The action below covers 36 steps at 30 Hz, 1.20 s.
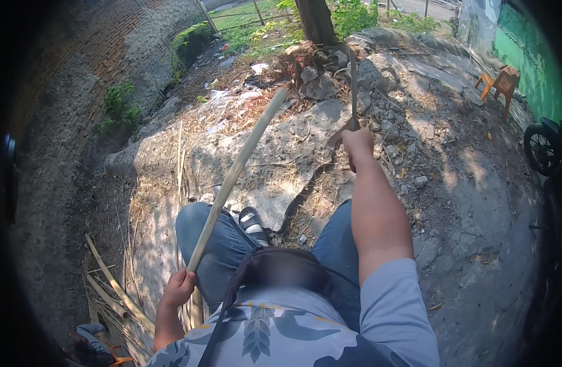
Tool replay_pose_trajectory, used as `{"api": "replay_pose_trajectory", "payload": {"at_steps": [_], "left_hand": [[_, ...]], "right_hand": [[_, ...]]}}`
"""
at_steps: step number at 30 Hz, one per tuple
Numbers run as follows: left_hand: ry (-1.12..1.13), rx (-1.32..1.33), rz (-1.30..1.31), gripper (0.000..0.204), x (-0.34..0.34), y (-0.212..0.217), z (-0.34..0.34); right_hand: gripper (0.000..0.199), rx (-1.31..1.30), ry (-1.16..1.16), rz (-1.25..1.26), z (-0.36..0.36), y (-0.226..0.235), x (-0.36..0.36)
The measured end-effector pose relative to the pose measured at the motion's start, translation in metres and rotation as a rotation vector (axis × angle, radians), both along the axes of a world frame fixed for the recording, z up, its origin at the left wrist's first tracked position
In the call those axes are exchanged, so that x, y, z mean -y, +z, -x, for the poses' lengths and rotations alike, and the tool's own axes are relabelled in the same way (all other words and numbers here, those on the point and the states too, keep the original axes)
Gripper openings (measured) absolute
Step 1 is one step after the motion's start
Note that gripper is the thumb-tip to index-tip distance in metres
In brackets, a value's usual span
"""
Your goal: The person trims and scrapes a bamboo stick using a machete, bends the stick with both hands, and scrapes it again with the machete.
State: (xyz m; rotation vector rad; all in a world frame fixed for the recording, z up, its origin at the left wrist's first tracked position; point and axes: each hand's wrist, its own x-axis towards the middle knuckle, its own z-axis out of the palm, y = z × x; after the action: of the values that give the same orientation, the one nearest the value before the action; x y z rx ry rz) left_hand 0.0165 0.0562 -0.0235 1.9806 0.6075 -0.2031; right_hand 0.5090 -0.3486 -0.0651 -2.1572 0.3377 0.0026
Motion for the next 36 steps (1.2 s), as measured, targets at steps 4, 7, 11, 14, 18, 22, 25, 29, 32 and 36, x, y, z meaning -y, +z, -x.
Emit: {"api": "replay_pose_trajectory", "payload": {"at_steps": [4, 7, 11, 14, 18, 22, 25, 29, 32, 36], "left_hand": [[0.022, -0.030, 0.060, 0.041, 0.005, 0.013, -0.005], [0.010, -0.037, 0.069, 0.040, 0.005, 0.018, -0.007], [0.016, 0.005, -0.011, 0.038, 0.008, 0.021, 0.001], [0.046, 0.111, -0.021, 0.037, 0.028, 0.032, -0.006], [0.058, 0.140, -0.062, 0.038, 0.029, 0.022, -0.010], [0.074, 0.123, -0.261, 0.042, 0.038, 0.028, -0.020], [0.017, 0.179, -0.498, 0.043, 0.052, 0.033, -0.029], [0.004, 0.218, -0.570, 0.044, 0.056, 0.034, -0.031], [-0.022, 0.225, -0.596, 0.044, 0.056, 0.033, -0.034], [-0.014, 0.205, -0.569, 0.046, 0.055, 0.036, -0.034]], "right_hand": [[0.022, -0.015, -0.096, -0.271, -0.001, 0.006, 0.012], [0.032, 0.130, -0.003, -0.222, 0.001, 0.011, 0.001], [0.031, 0.319, 0.238, -0.072, 0.028, 0.044, -0.020], [0.027, 0.387, 0.485, -0.002, 0.051, 0.063, -0.032], [0.017, 0.539, 0.865, 0.319, 0.087, 0.084, -0.052], [0.017, 0.613, 1.146, 0.507, 0.105, 0.075, -0.080], [0.015, 0.483, 1.111, 0.538, 0.099, 0.076, -0.081], [0.022, 0.205, 0.824, 0.269, 0.061, 0.063, -0.053], [0.028, 0.053, 0.685, 0.119, 0.054, 0.050, -0.044], [0.029, 0.136, 0.841, 0.322, 0.071, 0.076, -0.042]]}}
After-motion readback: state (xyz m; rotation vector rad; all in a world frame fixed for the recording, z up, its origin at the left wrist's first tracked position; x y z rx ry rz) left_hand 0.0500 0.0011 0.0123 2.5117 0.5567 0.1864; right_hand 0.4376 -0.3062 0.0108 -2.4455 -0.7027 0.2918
